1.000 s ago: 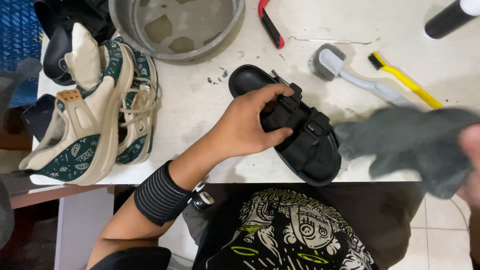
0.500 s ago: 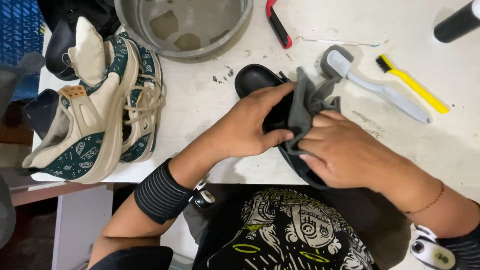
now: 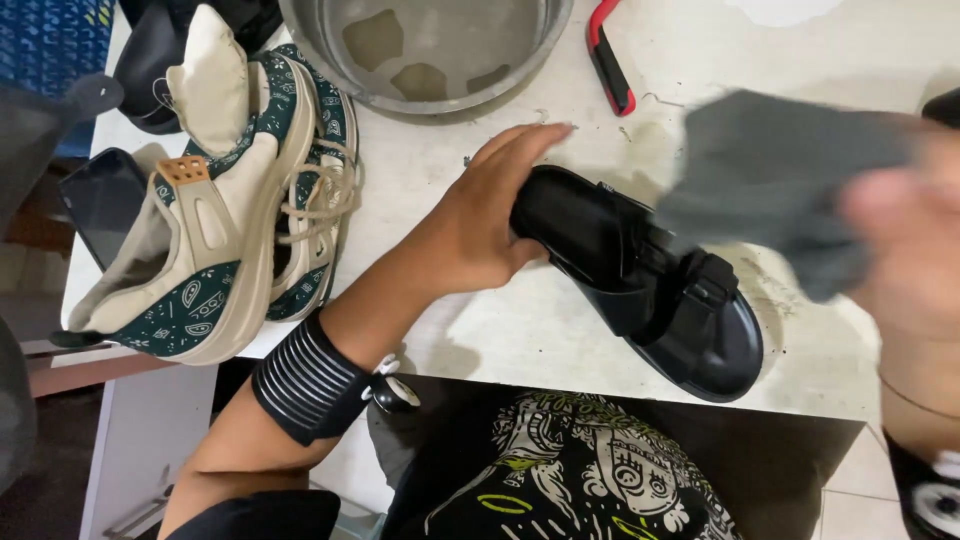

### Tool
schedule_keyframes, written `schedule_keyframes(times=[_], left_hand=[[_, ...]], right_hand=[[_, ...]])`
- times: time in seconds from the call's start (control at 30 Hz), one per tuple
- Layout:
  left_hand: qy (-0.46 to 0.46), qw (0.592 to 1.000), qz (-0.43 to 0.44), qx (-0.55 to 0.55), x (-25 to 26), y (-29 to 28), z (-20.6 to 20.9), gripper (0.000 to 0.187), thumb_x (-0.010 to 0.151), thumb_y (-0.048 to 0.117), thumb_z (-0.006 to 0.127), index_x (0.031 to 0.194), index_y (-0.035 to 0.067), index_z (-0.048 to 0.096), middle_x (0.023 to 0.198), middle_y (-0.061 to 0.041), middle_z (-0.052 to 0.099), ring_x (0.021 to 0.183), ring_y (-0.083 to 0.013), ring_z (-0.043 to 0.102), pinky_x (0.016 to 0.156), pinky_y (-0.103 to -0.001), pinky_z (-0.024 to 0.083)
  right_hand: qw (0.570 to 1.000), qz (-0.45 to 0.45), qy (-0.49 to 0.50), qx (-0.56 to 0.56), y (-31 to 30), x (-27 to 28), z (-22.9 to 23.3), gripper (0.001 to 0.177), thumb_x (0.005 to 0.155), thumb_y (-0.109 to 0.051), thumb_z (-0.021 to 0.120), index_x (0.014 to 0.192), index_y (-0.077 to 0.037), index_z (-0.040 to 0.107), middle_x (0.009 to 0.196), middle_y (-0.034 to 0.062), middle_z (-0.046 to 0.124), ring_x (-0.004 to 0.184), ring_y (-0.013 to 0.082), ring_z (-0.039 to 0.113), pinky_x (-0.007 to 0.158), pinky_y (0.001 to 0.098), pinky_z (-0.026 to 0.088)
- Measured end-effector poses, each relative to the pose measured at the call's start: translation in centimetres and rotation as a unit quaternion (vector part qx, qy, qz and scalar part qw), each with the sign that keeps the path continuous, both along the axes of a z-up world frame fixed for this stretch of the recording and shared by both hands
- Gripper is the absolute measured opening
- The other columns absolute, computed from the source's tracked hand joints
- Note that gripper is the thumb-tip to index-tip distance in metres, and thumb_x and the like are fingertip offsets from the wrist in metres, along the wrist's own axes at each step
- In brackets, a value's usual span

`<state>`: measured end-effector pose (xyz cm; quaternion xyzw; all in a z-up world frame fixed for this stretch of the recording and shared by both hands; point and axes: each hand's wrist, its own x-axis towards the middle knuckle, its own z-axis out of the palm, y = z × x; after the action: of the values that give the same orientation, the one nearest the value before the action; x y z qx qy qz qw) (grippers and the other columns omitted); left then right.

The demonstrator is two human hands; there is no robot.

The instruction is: Cleaning and repairing the edges of a black sandal using a cloth, brush, and applicator tool.

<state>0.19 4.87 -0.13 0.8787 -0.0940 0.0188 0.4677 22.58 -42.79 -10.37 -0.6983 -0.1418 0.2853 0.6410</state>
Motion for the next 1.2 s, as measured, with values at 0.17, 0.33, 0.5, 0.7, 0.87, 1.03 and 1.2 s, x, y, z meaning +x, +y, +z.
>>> schedule_keyframes(times=[0.17,0.33,0.5,0.7,0.87,1.03,1.2], left_hand=[[0.055,0.995,-0.037,-0.072,1.2,0.4,-1.6,0.125,0.076,0.007,0.088,0.162,0.015,-0.002,0.142,-0.021,0.049,0.130,-0.0345,0.049,0.101,-0.040,0.044],[0.098,0.995,-0.012,-0.030,1.4,0.5,-1.6,0.110,0.082,0.003,0.071,0.163,0.018,-0.002,0.093,-0.009,0.057,0.080,-0.0230,0.056,0.065,-0.035,0.043],[0.111,0.992,-0.012,-0.067,1.3,0.4,-0.5,0.111,0.078,0.003,0.068,0.164,0.017,-0.001,0.101,-0.002,0.062,0.090,-0.0202,0.060,0.077,-0.032,0.047],[0.142,0.990,0.003,-0.019,1.4,0.3,-0.1,0.107,0.085,0.005,0.067,0.165,0.022,-0.002,0.084,-0.002,0.052,0.075,-0.0191,0.051,0.065,-0.033,0.042],[0.112,0.992,-0.014,-0.055,1.3,0.0,-0.2,0.114,0.077,0.006,0.077,0.163,0.019,0.003,0.123,-0.003,0.065,0.104,-0.0222,0.062,0.085,-0.032,0.048],[0.076,0.996,-0.019,-0.032,1.5,0.4,-1.4,0.120,0.071,0.005,0.090,0.161,0.017,0.011,0.146,-0.012,0.062,0.130,-0.0321,0.058,0.102,-0.038,0.044],[0.056,0.998,-0.034,0.000,1.2,0.7,-1.4,0.071,0.070,0.008,0.091,0.136,0.009,0.063,0.133,-0.012,0.062,0.136,-0.0363,0.048,0.121,-0.051,0.026]], right_hand=[[0.758,0.372,-0.498,-0.196,28.7,-11.7,14.8,0.035,0.102,-0.034,0.056,0.079,-0.009,0.065,0.075,0.0063,0.058,0.074,0.0279,0.054,0.075,0.0449,0.042],[0.629,0.441,-0.529,-0.360,31.0,-13.0,13.2,0.038,0.104,-0.039,0.051,0.083,-0.012,0.070,0.079,0.0054,0.073,0.087,0.0307,0.065,0.094,0.0454,0.042],[0.651,0.498,-0.433,-0.375,30.7,-12.2,13.9,0.037,0.087,-0.015,0.045,0.050,-0.012,0.038,0.042,0.0061,0.044,0.049,0.0376,0.025,0.090,0.0375,0.046],[0.707,0.404,-0.466,-0.346,31.1,-13.5,12.4,0.025,0.100,-0.030,0.054,0.094,-0.012,0.070,0.080,0.0075,0.074,0.083,0.0357,0.067,0.093,0.0475,0.044],[0.711,0.471,-0.385,-0.353,30.3,-12.0,14.6,0.026,0.095,-0.022,0.054,0.070,-0.014,0.057,0.055,0.0052,0.060,0.053,0.0314,0.057,0.072,0.0420,0.046],[0.902,0.339,-0.266,-0.025,23.3,-9.9,18.6,0.025,0.103,-0.013,0.055,0.119,0.001,0.068,0.102,0.0075,0.075,0.090,0.0139,0.072,0.081,0.0269,0.061],[0.944,0.025,-0.252,-0.212,14.6,-10.3,22.1,0.011,0.103,-0.008,0.055,0.105,0.003,0.059,0.073,0.0127,0.053,0.048,0.0210,0.046,0.038,0.0329,0.034]])
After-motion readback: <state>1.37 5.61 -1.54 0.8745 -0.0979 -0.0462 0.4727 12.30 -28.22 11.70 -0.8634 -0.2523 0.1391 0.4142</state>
